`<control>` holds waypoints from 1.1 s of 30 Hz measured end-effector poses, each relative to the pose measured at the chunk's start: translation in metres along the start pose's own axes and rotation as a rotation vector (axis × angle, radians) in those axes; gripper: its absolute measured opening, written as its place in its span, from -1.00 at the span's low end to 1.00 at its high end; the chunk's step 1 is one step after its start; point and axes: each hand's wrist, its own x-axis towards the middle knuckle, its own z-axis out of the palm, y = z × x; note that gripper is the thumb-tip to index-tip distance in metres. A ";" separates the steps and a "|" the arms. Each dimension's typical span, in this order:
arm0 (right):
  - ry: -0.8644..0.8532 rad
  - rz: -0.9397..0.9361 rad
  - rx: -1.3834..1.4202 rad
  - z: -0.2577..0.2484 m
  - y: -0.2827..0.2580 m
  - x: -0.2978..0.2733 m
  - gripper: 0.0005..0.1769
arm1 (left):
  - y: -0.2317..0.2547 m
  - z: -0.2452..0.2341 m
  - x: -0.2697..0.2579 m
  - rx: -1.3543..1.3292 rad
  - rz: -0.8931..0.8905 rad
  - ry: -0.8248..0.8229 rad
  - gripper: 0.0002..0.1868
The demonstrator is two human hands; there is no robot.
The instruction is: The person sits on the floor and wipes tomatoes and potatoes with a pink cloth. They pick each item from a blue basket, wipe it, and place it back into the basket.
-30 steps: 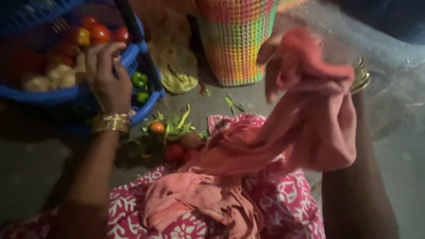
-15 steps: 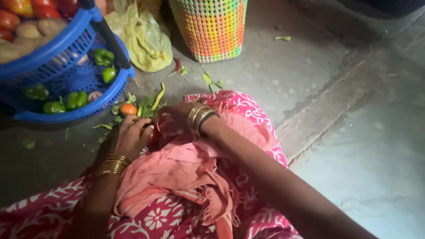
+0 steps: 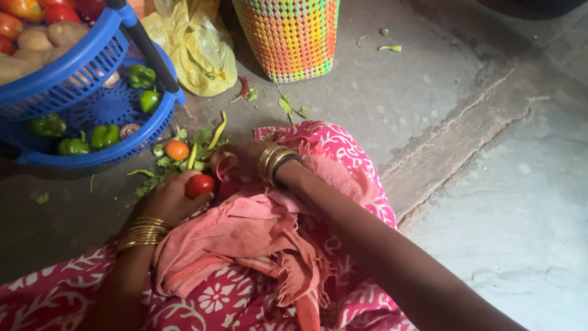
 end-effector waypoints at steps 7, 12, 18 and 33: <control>0.520 0.590 0.539 -0.007 0.017 0.021 -0.61 | -0.032 -0.008 0.024 -0.740 -0.262 0.154 -0.28; 0.811 0.449 0.939 -0.039 0.053 0.029 -0.68 | -0.052 -0.024 0.041 -1.183 -0.358 0.332 -0.20; 1.052 0.151 0.966 -0.058 -0.058 0.007 -0.60 | -0.026 -0.012 0.074 -1.250 -0.403 0.262 -0.11; 1.034 -0.422 0.388 -0.055 -0.148 -0.001 -0.67 | 0.051 -0.030 0.065 -1.295 0.286 0.368 -0.23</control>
